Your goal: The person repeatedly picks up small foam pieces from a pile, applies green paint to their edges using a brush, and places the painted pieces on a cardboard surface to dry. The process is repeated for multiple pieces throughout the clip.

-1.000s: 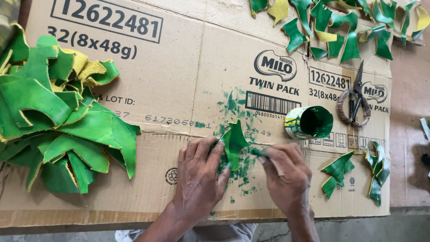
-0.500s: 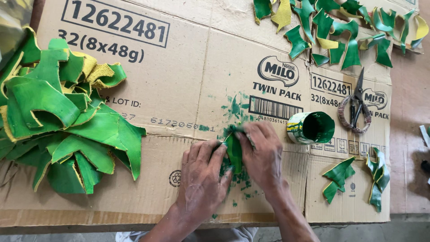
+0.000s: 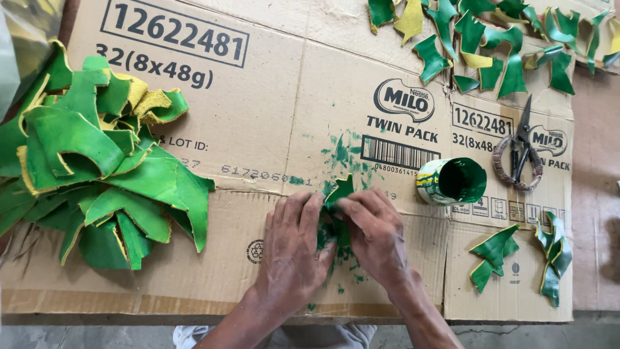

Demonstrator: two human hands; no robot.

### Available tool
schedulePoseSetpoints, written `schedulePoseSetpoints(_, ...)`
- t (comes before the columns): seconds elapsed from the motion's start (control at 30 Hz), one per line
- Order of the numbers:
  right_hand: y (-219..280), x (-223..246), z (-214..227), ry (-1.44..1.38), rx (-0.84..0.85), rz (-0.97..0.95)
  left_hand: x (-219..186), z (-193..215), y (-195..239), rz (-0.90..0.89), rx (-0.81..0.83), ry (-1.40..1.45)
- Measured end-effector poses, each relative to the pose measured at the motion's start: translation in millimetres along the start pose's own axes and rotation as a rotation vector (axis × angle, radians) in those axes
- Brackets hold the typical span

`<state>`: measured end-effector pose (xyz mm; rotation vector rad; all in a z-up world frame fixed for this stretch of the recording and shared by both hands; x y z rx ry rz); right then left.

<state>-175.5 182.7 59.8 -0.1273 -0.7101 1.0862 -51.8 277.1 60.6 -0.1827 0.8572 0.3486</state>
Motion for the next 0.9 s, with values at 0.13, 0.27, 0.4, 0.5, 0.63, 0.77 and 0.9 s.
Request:
schedulePoseSetpoints(0.13, 11.6, 3.8, 5.6, -0.016, 0.016, 0.000, 5.8, 9.7, -11.5, 0.011, 0.112, 0.026)
schedulePoseSetpoints(0.27, 15.6, 3.6, 6.7, -0.033, 0.007, -0.028, 9.6, 13.4, -35.3, -0.165, 0.114, -0.055)
schedulePoseSetpoints(0.4, 16.3, 5.2, 5.4, -0.014, -0.036, -0.005, 7.7, 11.9, -50.6, -0.194, 0.143, -0.091)
schedulePoseSetpoints(0.5, 19.9, 4.4, 5.9, -0.021, -0.041, 0.002, 5.1, 13.8, -54.7, -0.159, 0.216, -0.141)
schedulePoseSetpoints(0.63, 27.7, 5.7, 9.3, -0.036, -0.021, -0.001, 1.2, 16.8, -58.7, -0.121, 0.318, -0.210)
schedulePoseSetpoints(0.77, 40.0, 10.2, 9.9, -0.026, -0.029, -0.005, 0.5, 12.7, -56.8, -0.157, 0.327, -0.273)
schedulePoseSetpoints(0.9, 44.4, 6.8, 8.4, -0.040, -0.046, -0.027, 5.8, 15.8, -48.6, -0.162, 0.251, 0.045)
Point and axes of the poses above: each hand's wrist, its own y-axis away from the middle knuckle, its own z-axis out of the back of the hand, x = y × z, the point moved 3 cm from there along -y, towards the middle knuckle, and after that the axes turned 8 degrees about z, right-handed, at the moved point
